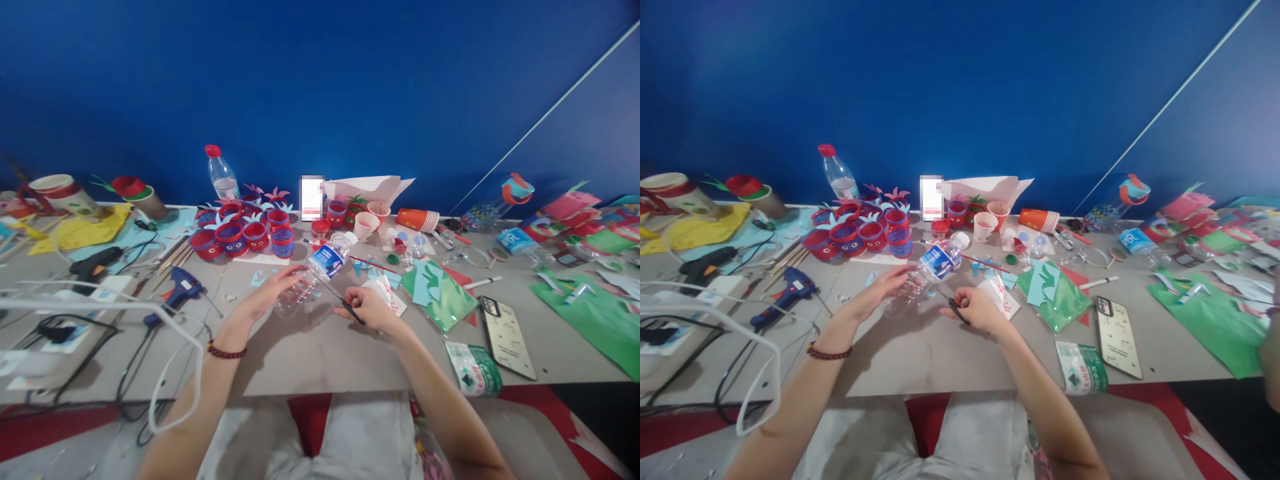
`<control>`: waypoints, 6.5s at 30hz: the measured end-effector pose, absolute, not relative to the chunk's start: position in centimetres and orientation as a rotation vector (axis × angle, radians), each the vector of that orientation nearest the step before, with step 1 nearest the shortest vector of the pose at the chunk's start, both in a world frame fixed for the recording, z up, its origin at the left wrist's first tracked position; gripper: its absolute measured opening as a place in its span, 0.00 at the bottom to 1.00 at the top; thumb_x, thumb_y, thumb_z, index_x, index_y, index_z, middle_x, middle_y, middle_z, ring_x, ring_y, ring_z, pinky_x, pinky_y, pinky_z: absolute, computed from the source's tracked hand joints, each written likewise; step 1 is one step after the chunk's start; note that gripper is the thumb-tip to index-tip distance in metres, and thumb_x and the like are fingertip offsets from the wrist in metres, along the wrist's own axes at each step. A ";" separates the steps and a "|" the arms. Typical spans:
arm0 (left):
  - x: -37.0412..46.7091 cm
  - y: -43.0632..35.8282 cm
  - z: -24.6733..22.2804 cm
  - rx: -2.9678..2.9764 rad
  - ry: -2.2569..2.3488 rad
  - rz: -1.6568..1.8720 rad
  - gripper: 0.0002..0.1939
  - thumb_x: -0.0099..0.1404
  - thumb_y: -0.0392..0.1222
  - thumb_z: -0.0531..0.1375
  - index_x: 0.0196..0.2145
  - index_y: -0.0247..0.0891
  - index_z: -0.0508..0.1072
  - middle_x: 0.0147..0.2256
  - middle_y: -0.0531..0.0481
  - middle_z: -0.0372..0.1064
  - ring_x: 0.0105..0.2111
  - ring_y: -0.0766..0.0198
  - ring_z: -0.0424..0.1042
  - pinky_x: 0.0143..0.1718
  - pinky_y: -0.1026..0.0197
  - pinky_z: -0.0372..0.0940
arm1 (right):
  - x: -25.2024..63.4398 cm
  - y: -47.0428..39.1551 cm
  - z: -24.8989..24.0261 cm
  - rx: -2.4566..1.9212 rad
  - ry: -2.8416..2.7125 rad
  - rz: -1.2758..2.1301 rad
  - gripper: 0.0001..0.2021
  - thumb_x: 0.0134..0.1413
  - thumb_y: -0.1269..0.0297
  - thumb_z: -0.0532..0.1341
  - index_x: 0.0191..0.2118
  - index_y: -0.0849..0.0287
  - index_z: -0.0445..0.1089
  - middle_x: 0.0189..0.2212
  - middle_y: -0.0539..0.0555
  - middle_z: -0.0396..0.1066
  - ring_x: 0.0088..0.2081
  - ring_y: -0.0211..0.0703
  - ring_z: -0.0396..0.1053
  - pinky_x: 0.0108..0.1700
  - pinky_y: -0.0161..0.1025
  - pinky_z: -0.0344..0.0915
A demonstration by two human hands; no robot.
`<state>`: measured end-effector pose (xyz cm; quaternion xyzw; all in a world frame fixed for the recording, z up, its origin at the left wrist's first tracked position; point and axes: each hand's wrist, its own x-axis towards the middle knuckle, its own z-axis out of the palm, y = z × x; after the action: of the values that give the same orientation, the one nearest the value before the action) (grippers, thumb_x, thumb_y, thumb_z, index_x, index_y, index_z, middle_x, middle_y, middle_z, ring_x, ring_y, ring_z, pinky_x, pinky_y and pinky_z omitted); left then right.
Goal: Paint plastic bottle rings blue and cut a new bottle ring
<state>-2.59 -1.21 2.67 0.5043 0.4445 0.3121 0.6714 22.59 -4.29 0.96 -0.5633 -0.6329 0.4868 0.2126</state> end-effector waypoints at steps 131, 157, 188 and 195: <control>-1.7 -1.5 2.6 1.064 1.008 0.677 0.20 0.56 0.49 0.67 0.43 0.40 0.69 0.39 0.48 0.70 0.35 0.61 0.70 0.35 0.59 0.65 | 22.3 -4.4 1.0 -1.524 -1.740 1.442 0.26 0.38 0.46 0.70 0.21 0.56 0.53 0.12 0.40 0.54 0.17 0.29 0.51 0.18 0.30 0.44; -2.2 -1.3 2.6 0.906 0.863 0.705 0.28 0.54 0.50 0.69 0.49 0.37 0.71 0.42 0.43 0.74 0.35 0.59 0.74 0.34 0.58 0.68 | 22.7 -4.4 0.8 -1.487 -1.708 1.497 0.27 0.38 0.47 0.70 0.21 0.56 0.52 0.12 0.39 0.49 0.17 0.28 0.47 0.18 0.29 0.40; -2.8 -0.8 2.3 1.034 0.932 0.730 0.25 0.56 0.50 0.66 0.50 0.38 0.73 0.41 0.45 0.76 0.37 0.58 0.75 0.40 0.56 0.68 | 22.7 -4.2 0.7 -1.483 -1.749 1.488 0.26 0.36 0.47 0.71 0.21 0.57 0.54 0.13 0.39 0.51 0.19 0.28 0.47 0.20 0.31 0.41; -2.6 -1.1 2.5 1.018 0.921 0.723 0.27 0.56 0.52 0.67 0.50 0.39 0.71 0.44 0.44 0.74 0.39 0.58 0.74 0.40 0.55 0.69 | 22.5 -4.4 0.8 -1.482 -1.724 1.479 0.25 0.36 0.48 0.70 0.22 0.57 0.55 0.14 0.40 0.53 0.19 0.28 0.49 0.21 0.30 0.44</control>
<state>-2.57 -1.12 2.49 0.4593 0.4156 0.3263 0.7140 22.46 -4.36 0.77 -0.5339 -0.6211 0.5328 0.2130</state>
